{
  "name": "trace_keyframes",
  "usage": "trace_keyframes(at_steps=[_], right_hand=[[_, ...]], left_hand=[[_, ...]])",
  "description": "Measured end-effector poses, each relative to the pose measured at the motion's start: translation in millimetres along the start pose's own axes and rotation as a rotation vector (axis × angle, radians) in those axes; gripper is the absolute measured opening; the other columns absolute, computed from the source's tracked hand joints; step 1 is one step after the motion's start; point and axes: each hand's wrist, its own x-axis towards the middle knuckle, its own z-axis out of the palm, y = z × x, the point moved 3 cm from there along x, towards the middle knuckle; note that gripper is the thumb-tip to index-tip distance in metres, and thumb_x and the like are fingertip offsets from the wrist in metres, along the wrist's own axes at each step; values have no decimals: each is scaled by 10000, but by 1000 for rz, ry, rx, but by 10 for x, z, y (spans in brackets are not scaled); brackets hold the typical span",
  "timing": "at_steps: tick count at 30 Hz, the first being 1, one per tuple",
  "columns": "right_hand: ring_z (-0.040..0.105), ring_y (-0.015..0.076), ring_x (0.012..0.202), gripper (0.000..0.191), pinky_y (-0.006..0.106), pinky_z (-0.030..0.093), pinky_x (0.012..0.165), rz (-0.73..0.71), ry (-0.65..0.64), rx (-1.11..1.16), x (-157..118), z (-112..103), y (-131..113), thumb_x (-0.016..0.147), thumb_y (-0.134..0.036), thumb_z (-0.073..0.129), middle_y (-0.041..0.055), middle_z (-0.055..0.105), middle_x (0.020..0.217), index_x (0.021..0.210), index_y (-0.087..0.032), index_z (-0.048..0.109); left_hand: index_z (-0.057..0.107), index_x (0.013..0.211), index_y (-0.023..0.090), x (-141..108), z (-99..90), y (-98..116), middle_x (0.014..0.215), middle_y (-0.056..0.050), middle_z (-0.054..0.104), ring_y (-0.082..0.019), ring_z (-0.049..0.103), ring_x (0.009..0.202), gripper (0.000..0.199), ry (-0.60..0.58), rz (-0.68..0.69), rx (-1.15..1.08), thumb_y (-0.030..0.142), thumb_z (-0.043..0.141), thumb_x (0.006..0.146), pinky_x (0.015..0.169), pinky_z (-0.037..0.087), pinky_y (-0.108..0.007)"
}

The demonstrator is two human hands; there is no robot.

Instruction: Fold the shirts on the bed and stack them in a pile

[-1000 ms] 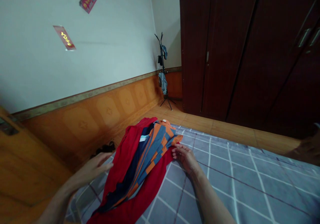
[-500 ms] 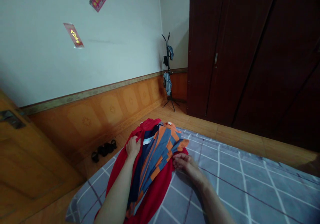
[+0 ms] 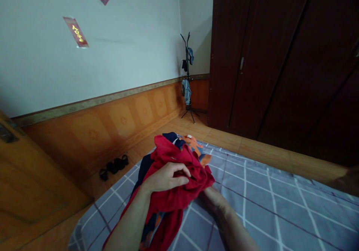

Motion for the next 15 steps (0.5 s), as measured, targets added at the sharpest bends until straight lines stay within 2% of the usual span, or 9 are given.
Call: trace_keyframes(at_steps=[2,4,6,8,10,11,13,15], right_hand=[[590,231,1065,529,417,442,952,-33,50,64,9,-40,-28,768,-372,695,77,605,1241,1259,-230,557],[584,242,1081,574,430,446,952,-20,56,91,19,-35,-44,794,-404,666,87,595,1259,1315,-228,501],[593,241,1066,564,431,452,943,-32,59,116,32,-29,-70,811,-413,643,87,607,1244,1322,-227,492],[600,236,1054,511,419,446,948,-36,66,154,51,-57,-92,807,-405,644,82,631,1209,1271,-216,542],[620,239,1014,396,408,448,942,-16,113,215,74,-138,-103,758,-368,683,72,690,1085,1113,-196,644],[630,242,992,332,404,452,935,-9,143,246,84,-188,-107,717,-338,708,61,713,1005,1014,-192,677],[639,250,972,247,403,459,925,5,183,297,98,-267,-114,648,-298,729,43,730,891,870,-194,694],[638,254,978,240,406,462,919,5,183,300,99,-285,-123,652,-341,712,43,731,879,843,-198,690]], left_hand=[[647,1038,196,2,-14,48,1076,-34,668,-185,608,999,264,-1,-26,39,236,626,778,928,455,-317],[609,1127,209,-58,-50,72,1171,-52,630,-203,574,1091,342,136,-59,127,249,613,788,988,425,-357],[508,1281,228,-209,4,69,1326,-81,527,-247,470,1236,536,293,-100,307,285,639,765,1065,349,-426],[289,1443,249,-422,215,-6,1498,-108,304,-315,268,1371,908,336,-126,518,337,736,658,1110,255,-509],[99,1494,253,-645,523,-182,1562,-125,75,-376,102,1409,1182,221,-114,684,368,802,551,1095,236,-576],[83,1495,258,-751,647,-292,1565,-127,27,-394,69,1408,1204,194,-101,769,357,807,538,1087,221,-603],[45,1498,218,-922,760,-521,1560,-140,64,-361,78,1416,1150,196,-100,908,277,763,601,1097,230,-573],[123,1492,229,-1020,659,-714,1554,-119,137,-322,99,1421,1028,246,-140,1049,145,692,640,1118,198,-550]])
